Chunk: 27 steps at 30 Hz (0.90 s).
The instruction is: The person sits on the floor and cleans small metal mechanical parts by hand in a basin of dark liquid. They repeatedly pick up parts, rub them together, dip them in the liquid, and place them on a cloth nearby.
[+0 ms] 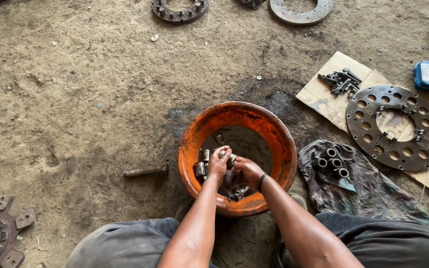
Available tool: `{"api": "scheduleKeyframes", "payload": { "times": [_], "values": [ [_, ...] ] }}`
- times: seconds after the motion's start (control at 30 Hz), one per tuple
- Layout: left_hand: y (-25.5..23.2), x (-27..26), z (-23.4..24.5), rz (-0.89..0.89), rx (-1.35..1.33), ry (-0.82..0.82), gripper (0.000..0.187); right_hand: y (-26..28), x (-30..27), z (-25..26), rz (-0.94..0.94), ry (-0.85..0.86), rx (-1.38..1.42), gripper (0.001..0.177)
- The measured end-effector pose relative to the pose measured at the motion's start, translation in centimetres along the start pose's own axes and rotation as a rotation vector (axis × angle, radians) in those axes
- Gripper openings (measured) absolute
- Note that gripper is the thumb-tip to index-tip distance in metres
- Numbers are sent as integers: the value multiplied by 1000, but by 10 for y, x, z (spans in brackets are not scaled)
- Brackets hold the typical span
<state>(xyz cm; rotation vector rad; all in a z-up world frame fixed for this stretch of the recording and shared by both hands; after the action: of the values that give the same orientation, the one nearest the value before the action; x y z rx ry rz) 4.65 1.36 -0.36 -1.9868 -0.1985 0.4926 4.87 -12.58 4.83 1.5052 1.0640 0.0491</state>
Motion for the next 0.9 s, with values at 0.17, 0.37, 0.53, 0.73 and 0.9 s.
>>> {"api": "scheduleKeyframes", "payload": {
  "times": [0.17,0.37,0.53,0.73,0.9],
  "values": [
    [18,1,18,70,247,-164,34,-1,9,6,-76,-233,-876,36],
    [41,9,29,152,171,-222,42,19,-1,1,402,-485,-1250,40],
    [29,3,25,279,176,-182,41,44,-35,-9,178,-559,-1121,53],
    [5,-18,-11,444,178,-40,32,44,-32,2,228,-654,-1277,56],
    [28,-9,-36,272,155,112,19,24,-25,26,108,-732,-1132,38]
  ]
}}
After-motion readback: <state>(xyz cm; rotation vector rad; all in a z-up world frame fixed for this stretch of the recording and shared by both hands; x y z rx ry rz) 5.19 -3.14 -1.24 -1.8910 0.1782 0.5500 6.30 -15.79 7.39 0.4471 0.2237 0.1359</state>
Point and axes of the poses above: each hand's wrist, its own x-axis towards the middle knuckle, its own z-axis out of the back of the hand, y = z × x, the point moved 5 cm from there along x, towards the middle knuckle, and after that the axes turned 11 degrees about -x, right-handed, at the moved point
